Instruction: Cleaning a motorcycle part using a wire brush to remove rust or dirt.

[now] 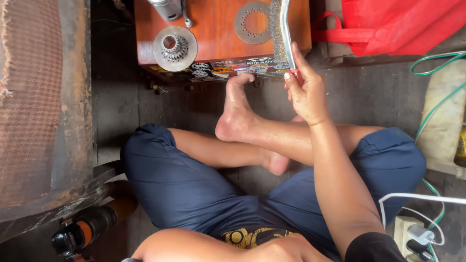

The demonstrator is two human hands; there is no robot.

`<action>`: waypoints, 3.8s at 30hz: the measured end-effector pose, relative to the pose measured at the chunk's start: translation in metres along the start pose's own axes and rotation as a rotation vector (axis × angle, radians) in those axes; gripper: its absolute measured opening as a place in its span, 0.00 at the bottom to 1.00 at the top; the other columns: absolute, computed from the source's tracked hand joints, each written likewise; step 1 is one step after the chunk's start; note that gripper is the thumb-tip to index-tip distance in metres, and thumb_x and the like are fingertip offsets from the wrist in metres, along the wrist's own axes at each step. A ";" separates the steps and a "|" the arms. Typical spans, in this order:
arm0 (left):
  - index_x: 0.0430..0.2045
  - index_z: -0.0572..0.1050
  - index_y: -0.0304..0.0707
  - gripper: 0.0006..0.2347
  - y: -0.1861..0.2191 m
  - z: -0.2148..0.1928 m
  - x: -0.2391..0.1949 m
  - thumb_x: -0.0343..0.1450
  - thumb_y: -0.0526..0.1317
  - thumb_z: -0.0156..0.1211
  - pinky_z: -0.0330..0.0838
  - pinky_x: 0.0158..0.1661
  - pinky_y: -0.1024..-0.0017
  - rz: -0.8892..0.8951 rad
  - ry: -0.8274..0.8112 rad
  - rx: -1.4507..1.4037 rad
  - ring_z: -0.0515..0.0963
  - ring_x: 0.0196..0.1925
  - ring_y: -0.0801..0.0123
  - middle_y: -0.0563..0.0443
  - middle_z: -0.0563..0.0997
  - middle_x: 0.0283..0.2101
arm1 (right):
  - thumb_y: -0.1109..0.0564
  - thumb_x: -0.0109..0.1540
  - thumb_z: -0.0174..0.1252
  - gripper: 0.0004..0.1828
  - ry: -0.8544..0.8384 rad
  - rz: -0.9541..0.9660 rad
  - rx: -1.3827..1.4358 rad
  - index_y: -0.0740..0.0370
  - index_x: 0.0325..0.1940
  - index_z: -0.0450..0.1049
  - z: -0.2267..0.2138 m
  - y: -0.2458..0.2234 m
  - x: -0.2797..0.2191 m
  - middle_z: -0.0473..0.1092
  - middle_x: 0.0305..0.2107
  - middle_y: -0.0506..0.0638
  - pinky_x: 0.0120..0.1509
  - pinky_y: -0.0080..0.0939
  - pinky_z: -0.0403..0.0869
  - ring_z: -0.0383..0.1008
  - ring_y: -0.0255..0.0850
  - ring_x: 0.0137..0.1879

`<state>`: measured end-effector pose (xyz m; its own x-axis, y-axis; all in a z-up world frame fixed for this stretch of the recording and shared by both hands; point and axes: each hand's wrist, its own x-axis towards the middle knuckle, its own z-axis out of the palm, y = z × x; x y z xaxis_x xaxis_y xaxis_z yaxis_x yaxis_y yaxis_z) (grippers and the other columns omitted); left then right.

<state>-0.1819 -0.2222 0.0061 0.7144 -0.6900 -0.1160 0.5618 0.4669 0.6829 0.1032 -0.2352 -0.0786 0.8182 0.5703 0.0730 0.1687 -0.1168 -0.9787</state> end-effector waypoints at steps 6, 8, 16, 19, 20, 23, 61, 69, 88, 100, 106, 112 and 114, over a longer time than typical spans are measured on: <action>0.57 0.74 0.30 0.15 0.039 -0.019 0.007 0.77 0.22 0.51 0.66 0.73 0.79 0.017 -0.057 -0.033 0.73 0.66 0.79 0.50 0.77 0.60 | 0.71 0.68 0.52 0.35 0.007 0.008 0.012 0.50 0.78 0.58 0.000 -0.003 0.001 0.68 0.33 0.45 0.28 0.27 0.65 0.63 0.29 0.31; 0.49 0.75 0.32 0.09 0.119 -0.025 0.006 0.75 0.27 0.56 0.73 0.63 0.74 0.250 0.147 0.305 0.78 0.55 0.73 0.50 0.79 0.51 | 0.70 0.68 0.51 0.35 0.018 0.029 0.066 0.49 0.78 0.58 -0.001 -0.002 0.003 0.67 0.31 0.46 0.25 0.27 0.63 0.61 0.29 0.27; 0.50 0.78 0.42 0.19 0.207 -0.255 0.045 0.67 0.46 0.71 0.72 0.54 0.49 0.440 1.239 1.603 0.78 0.53 0.48 0.50 0.79 0.47 | 0.69 0.69 0.48 0.34 0.179 -0.115 0.093 0.53 0.79 0.54 -0.014 0.022 0.015 0.70 0.25 0.58 0.19 0.33 0.71 0.70 0.39 0.19; 0.69 0.63 0.43 0.39 0.221 -0.286 0.049 0.65 0.58 0.71 0.65 0.62 0.40 -0.059 1.247 1.797 0.61 0.71 0.45 0.51 0.67 0.67 | 0.69 0.69 0.47 0.34 0.217 -0.115 0.091 0.54 0.80 0.53 -0.020 0.024 0.016 0.70 0.25 0.60 0.19 0.34 0.73 0.71 0.41 0.18; 0.67 0.66 0.43 0.37 0.222 -0.290 0.051 0.65 0.59 0.69 0.62 0.62 0.39 -0.097 1.212 1.825 0.61 0.69 0.47 0.52 0.66 0.65 | 0.69 0.69 0.46 0.35 0.203 -0.098 0.102 0.54 0.81 0.50 -0.023 0.026 0.016 0.70 0.26 0.59 0.20 0.34 0.73 0.71 0.41 0.19; 0.66 0.68 0.43 0.35 0.218 -0.274 0.065 0.66 0.60 0.68 0.58 0.65 0.40 -0.106 1.150 1.871 0.61 0.68 0.49 0.50 0.66 0.63 | 0.68 0.70 0.45 0.35 0.217 -0.105 0.083 0.54 0.81 0.46 -0.028 0.016 0.017 0.70 0.28 0.60 0.22 0.35 0.75 0.73 0.42 0.20; 0.62 0.69 0.41 0.40 0.234 -0.292 0.050 0.60 0.63 0.72 0.46 0.70 0.45 0.044 0.945 1.764 0.58 0.68 0.56 0.51 0.66 0.60 | 0.59 0.66 0.49 0.34 -0.055 0.177 -1.199 0.45 0.78 0.61 0.012 -0.100 0.031 0.77 0.35 0.68 0.48 0.65 0.78 0.79 0.67 0.44; 0.63 0.67 0.39 0.41 0.232 -0.287 0.052 0.59 0.63 0.72 0.48 0.71 0.44 0.044 0.958 1.799 0.60 0.69 0.55 0.51 0.66 0.60 | 0.58 0.68 0.46 0.32 -0.088 0.149 -1.126 0.44 0.78 0.60 0.006 -0.092 0.080 0.77 0.39 0.68 0.49 0.65 0.77 0.78 0.68 0.46; 0.62 0.70 0.40 0.41 0.227 -0.292 0.058 0.58 0.64 0.72 0.49 0.70 0.44 0.059 0.993 1.796 0.61 0.68 0.56 0.52 0.68 0.60 | 0.59 0.67 0.45 0.33 -0.163 0.219 -1.152 0.46 0.78 0.57 -0.002 -0.113 0.041 0.76 0.37 0.71 0.48 0.70 0.77 0.78 0.72 0.46; 0.62 0.69 0.40 0.41 0.227 -0.292 0.059 0.57 0.64 0.73 0.49 0.71 0.44 0.058 0.984 1.805 0.61 0.68 0.56 0.52 0.67 0.60 | 0.59 0.69 0.44 0.33 -0.112 0.150 -1.161 0.45 0.80 0.54 0.006 -0.100 0.060 0.76 0.37 0.68 0.47 0.64 0.78 0.79 0.66 0.46; 0.62 0.70 0.39 0.41 0.227 -0.293 0.058 0.58 0.64 0.72 0.49 0.71 0.44 0.053 0.993 1.802 0.61 0.68 0.56 0.51 0.68 0.60 | 0.59 0.67 0.45 0.34 -0.145 0.247 -1.166 0.45 0.80 0.54 0.002 -0.110 0.021 0.75 0.34 0.74 0.47 0.69 0.78 0.78 0.71 0.44; 0.61 0.71 0.38 0.40 0.229 -0.286 0.058 0.59 0.62 0.73 0.49 0.70 0.44 0.076 0.980 1.801 0.61 0.67 0.55 0.50 0.69 0.59 | 0.60 0.68 0.46 0.33 -0.095 0.175 -1.129 0.46 0.79 0.56 -0.001 -0.095 0.058 0.76 0.35 0.71 0.45 0.66 0.78 0.79 0.70 0.43; 0.61 0.70 0.37 0.40 0.229 -0.285 0.058 0.59 0.62 0.73 0.50 0.70 0.43 0.080 0.979 1.799 0.62 0.67 0.55 0.50 0.69 0.59 | 0.58 0.69 0.44 0.33 -0.100 0.156 -1.128 0.44 0.79 0.55 -0.006 -0.084 0.076 0.76 0.35 0.71 0.46 0.67 0.78 0.79 0.68 0.45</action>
<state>0.1064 0.0022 -0.0497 0.9942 0.0507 0.0951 0.0052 -0.9042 0.4271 0.1541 -0.1865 0.0105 0.8349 0.5413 -0.0994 0.5073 -0.8270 -0.2424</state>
